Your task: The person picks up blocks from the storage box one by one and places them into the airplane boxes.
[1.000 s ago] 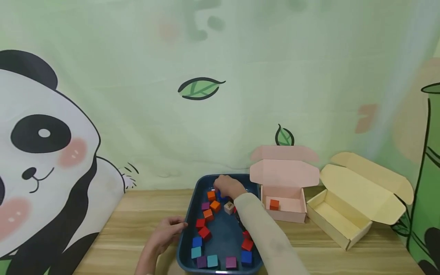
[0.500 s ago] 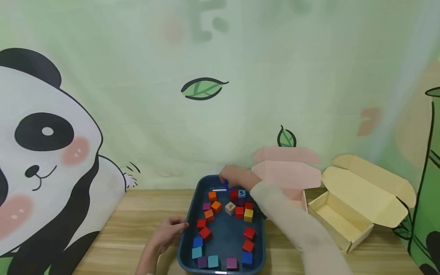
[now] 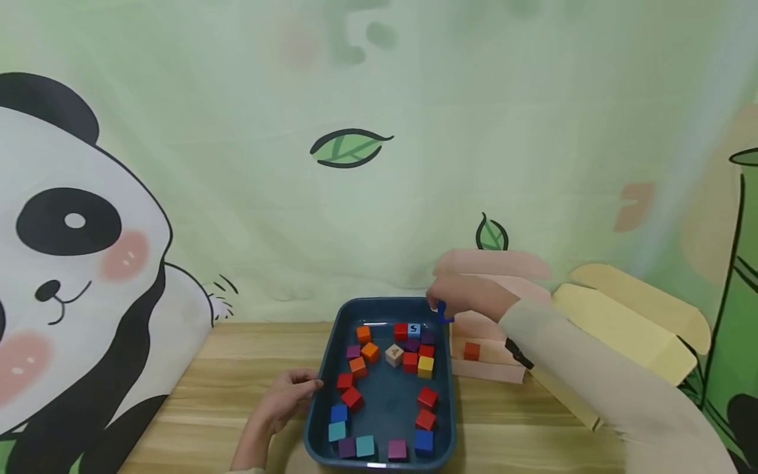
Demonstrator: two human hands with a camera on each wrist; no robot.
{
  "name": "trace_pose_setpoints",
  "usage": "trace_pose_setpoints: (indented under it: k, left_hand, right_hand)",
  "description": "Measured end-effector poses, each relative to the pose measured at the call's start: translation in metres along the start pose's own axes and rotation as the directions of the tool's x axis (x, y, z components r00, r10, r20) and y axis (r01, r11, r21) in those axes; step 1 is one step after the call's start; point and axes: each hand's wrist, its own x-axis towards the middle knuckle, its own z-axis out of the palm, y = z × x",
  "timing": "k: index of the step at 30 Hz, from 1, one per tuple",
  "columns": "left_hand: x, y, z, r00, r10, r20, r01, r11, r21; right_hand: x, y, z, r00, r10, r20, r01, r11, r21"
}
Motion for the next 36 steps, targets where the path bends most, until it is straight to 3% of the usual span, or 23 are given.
trace_pose_setpoints:
  k: [3,7,11,18,23,36]
  left_hand:
    - [0.001,0.003,0.000,1.000,-0.008,-0.003,0.008,1.000,-0.002]
    - [0.000,0.003,0.000,1.000,-0.021,-0.002,0.021,1.000,-0.004]
    - [-0.001,0.000,-0.001,1.000,-0.022,0.014,0.023,1.000,-0.014]
    - [0.000,0.001,-0.005,0.998,-0.060,0.007,0.060,0.998,-0.013]
    - [0.005,0.003,-0.001,0.999,-0.035,0.025,0.035,0.999,-0.013]
    - [0.002,0.002,-0.001,0.999,-0.040,0.026,0.040,0.999,-0.020]
  right_hand:
    - [-0.014,0.011,0.010,1.000,0.018,0.021,-0.021,0.991,0.135]
    - [-0.033,0.018,0.024,0.998,0.039,0.044,-0.048,0.971,0.234]
    - [-0.047,0.021,0.037,0.999,0.016,0.034,-0.022,0.978,0.209]
    - [-0.052,0.016,0.057,0.998,-0.016,0.066,0.003,0.983,0.183]
    - [-0.054,0.017,0.061,0.997,0.033,0.067,-0.044,0.984,0.174]
    - [-0.051,0.006,0.071,0.981,0.008,0.192,-0.055,0.970,0.238]
